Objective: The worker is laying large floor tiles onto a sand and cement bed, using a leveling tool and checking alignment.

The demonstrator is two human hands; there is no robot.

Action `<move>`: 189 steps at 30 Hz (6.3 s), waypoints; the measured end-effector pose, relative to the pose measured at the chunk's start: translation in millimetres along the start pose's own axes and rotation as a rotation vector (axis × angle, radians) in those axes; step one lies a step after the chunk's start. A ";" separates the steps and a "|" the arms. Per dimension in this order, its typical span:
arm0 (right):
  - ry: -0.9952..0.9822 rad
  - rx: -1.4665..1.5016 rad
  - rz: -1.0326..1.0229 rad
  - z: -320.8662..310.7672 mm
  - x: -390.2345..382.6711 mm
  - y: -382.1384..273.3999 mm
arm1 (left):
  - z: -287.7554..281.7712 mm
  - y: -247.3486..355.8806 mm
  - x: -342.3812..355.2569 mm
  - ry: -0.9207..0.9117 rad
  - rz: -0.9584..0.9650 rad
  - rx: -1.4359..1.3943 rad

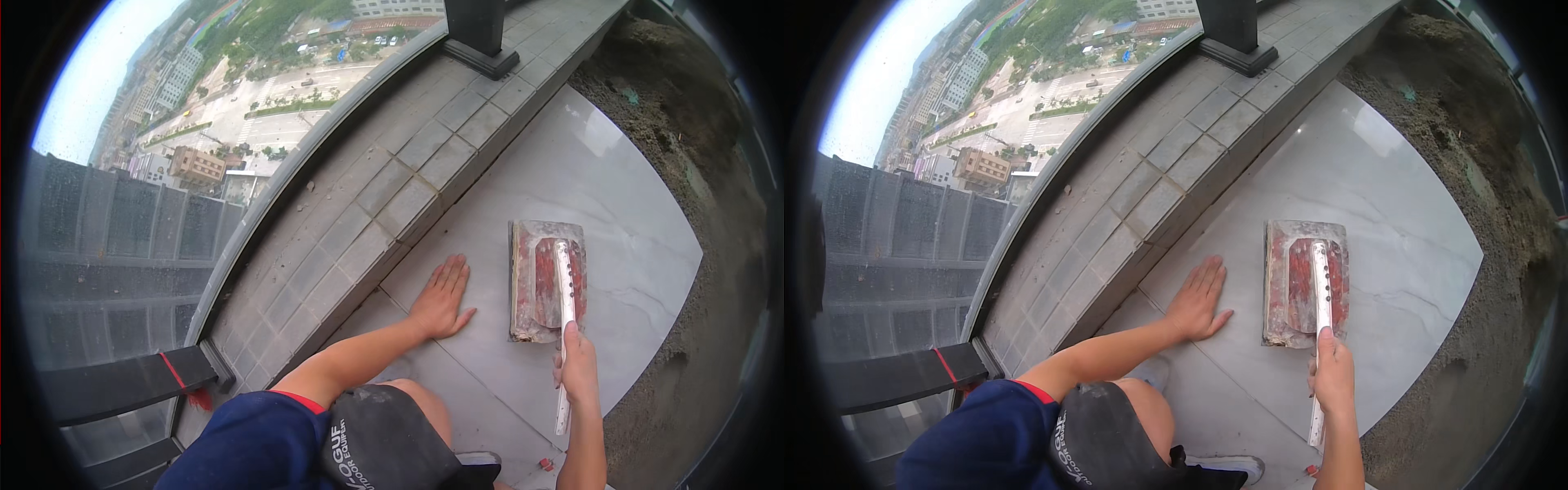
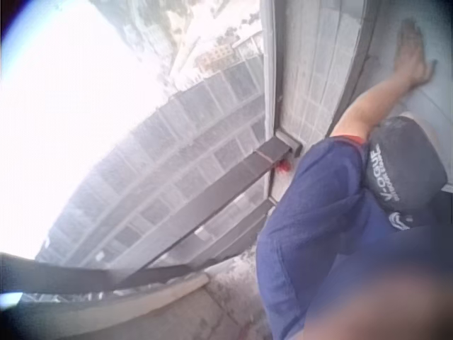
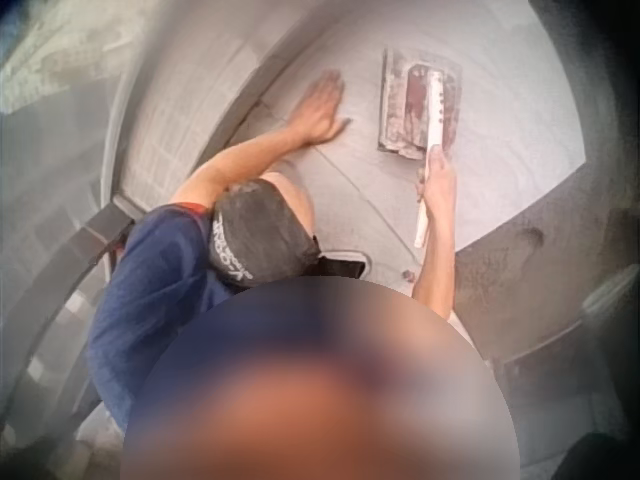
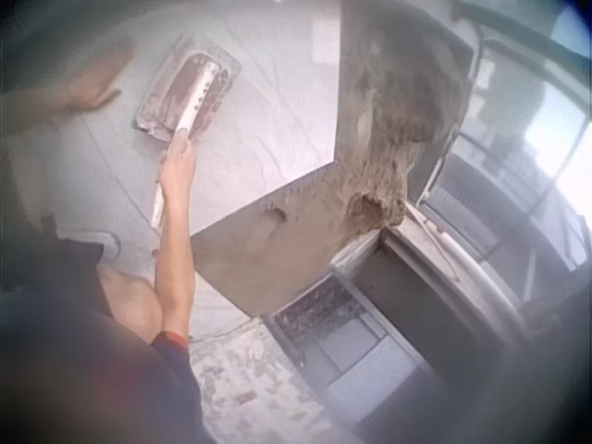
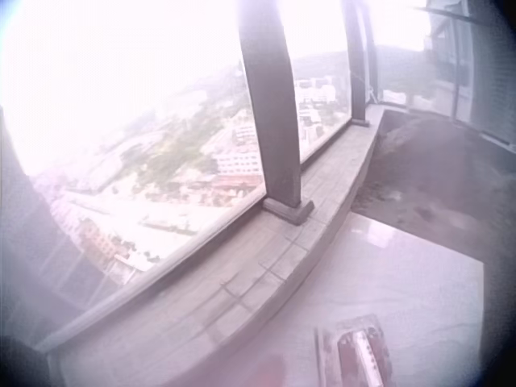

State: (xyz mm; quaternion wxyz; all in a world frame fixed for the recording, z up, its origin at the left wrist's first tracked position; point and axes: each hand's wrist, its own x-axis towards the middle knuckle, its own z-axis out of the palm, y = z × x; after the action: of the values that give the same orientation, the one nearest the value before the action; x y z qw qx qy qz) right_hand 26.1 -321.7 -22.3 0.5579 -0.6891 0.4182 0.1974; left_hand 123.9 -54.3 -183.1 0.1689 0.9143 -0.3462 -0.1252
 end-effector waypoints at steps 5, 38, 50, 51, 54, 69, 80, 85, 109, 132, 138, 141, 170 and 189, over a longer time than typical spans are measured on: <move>0.183 0.119 -0.286 -5.9 -34.9 25.3 | -5.4 3.9 1.3 -0.003 -0.020 0.012; 0.261 0.121 -0.011 -27.0 -11.5 86.5 | 13.6 13.2 -1.7 -0.113 0.513 0.267; 0.496 0.206 0.062 -10.5 -45.6 179.8 | 1.4 23.0 -5.8 -0.294 0.590 0.332; 0.426 0.236 0.002 -22.5 -41.1 166.7 | -0.3 19.9 -1.8 -0.285 0.599 0.343; 0.363 0.304 -0.101 -47.3 -67.0 143.6 | -3.3 15.8 -2.8 -0.296 0.607 0.372; 0.397 0.136 0.082 -44.0 -33.7 182.4 | -17.3 70.9 -0.6 -0.301 0.611 0.367; 0.231 0.397 0.019 -23.9 -32.9 202.1 | 32.2 132.1 -16.0 -0.569 1.148 0.302; 0.337 0.466 0.005 -11.3 -35.3 203.7 | 37.7 159.0 -13.9 -0.576 1.283 0.344; 0.502 0.456 -0.045 -98.4 -79.4 84.1 | 2.8 28.9 -27.2 -0.170 0.305 0.218; 0.563 -0.003 -0.106 -28.4 -33.4 135.5 | 13.9 37.1 -20.2 -0.193 0.377 0.167; 0.273 -0.122 -0.013 12.9 -11.6 134.4 | -4.6 20.3 -36.1 -0.258 0.283 0.191; 0.154 0.282 0.056 -1.3 -17.1 144.2 | 13.1 33.6 -0.2 -0.150 0.268 0.114; 0.447 0.498 -0.261 -68.7 0.0 -11.4 | 2.7 23.9 -3.5 -0.150 0.149 0.046; 0.389 0.313 -0.102 -20.2 26.5 133.6 | 26.1 105.7 130.2 -0.324 0.147 0.449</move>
State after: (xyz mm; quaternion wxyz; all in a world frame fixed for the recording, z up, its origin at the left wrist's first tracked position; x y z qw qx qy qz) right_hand -69.1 -353.7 -116.5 0.5761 -0.6395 0.5079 -0.0344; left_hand 147.3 -222.3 -179.7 -0.0866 0.8694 -0.4529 -0.1775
